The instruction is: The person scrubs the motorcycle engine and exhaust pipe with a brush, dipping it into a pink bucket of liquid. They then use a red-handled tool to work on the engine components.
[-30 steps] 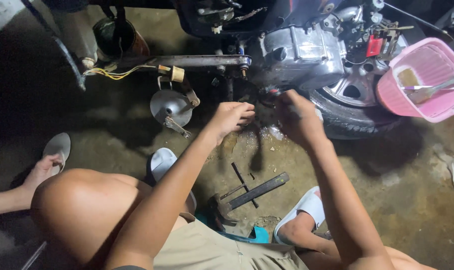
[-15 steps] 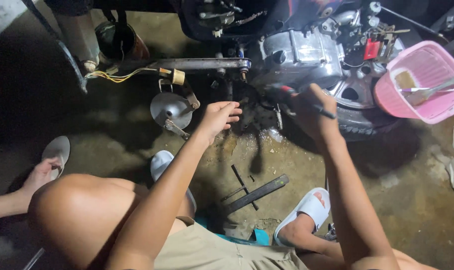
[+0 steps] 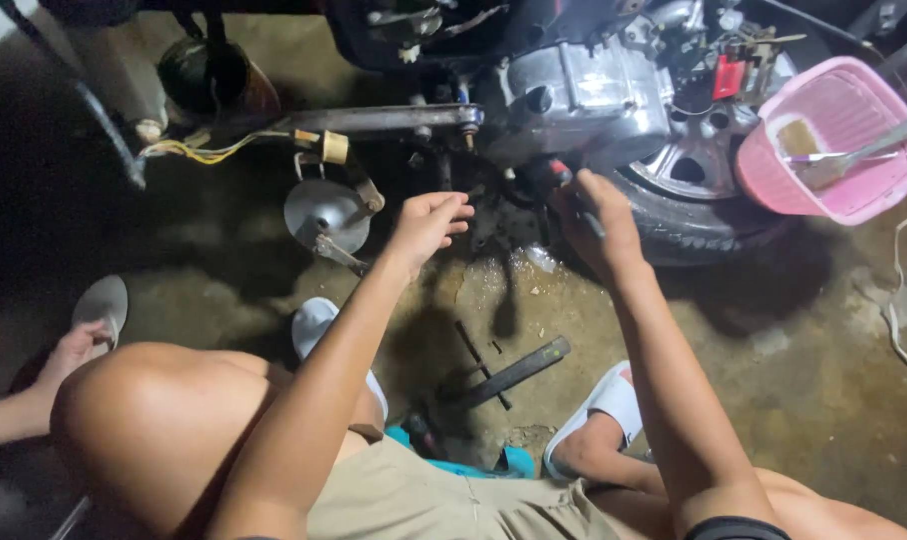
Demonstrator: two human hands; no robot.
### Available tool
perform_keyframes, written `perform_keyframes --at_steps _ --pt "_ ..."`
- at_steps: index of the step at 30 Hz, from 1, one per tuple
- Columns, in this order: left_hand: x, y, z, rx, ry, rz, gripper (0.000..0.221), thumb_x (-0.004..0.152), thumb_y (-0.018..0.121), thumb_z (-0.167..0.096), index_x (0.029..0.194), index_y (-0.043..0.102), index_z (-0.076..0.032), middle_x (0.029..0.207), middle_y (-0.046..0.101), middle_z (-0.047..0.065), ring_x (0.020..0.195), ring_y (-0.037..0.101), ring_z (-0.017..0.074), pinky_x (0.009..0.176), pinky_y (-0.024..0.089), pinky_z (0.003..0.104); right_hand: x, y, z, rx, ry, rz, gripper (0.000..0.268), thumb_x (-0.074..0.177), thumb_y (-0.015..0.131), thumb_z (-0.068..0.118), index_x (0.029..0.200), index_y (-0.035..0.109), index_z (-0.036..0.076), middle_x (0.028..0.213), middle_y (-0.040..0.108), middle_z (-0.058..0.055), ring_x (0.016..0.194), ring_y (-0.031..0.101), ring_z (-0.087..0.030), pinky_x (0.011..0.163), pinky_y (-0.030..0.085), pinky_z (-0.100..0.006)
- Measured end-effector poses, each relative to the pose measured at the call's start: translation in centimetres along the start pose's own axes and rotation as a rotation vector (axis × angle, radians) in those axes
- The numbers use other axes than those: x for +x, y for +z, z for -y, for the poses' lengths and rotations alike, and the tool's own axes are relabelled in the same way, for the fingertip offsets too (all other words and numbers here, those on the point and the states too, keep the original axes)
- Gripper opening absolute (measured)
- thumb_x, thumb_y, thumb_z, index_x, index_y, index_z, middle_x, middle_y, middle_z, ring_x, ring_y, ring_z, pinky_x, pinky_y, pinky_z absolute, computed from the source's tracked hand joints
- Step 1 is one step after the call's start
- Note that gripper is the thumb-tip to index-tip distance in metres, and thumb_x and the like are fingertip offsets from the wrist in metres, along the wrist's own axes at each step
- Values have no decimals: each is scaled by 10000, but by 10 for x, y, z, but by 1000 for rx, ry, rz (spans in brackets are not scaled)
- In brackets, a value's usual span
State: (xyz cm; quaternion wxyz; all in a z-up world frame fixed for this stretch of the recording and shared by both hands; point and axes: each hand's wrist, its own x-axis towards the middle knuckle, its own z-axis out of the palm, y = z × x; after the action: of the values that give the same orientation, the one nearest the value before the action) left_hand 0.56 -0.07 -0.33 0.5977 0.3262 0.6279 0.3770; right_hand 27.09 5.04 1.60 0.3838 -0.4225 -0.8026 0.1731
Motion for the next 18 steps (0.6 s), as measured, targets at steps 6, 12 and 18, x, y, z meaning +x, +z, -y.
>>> perform_keyframes --at_steps 6,12,18 --pt "1 6 -1 0 49 22 390 1010 563 -352 1324 680 -154 1186 774 60 1052 755 181 792 548 240 6 1 17 67 20 -45 135 950 781 53 941 648 75 780 663 -130 722 676 -350 653 523 -411" --pt "6 -1 -2 10 31 7 369 1011 570 -356 1315 691 -185 1182 776 45 1062 754 178 827 564 275 10 13 23 24 -21 -79 128 931 768 37 929 651 89 797 670 -136 753 685 -383 659 527 -434" --pt "9 -1 -3 -4 54 32 412 999 611 -353 1342 672 -133 1221 759 97 1067 753 196 822 570 272 1 18 -4 -56 225 -57 96 944 753 148 947 659 126 807 694 -137 801 703 -376 722 535 -474"
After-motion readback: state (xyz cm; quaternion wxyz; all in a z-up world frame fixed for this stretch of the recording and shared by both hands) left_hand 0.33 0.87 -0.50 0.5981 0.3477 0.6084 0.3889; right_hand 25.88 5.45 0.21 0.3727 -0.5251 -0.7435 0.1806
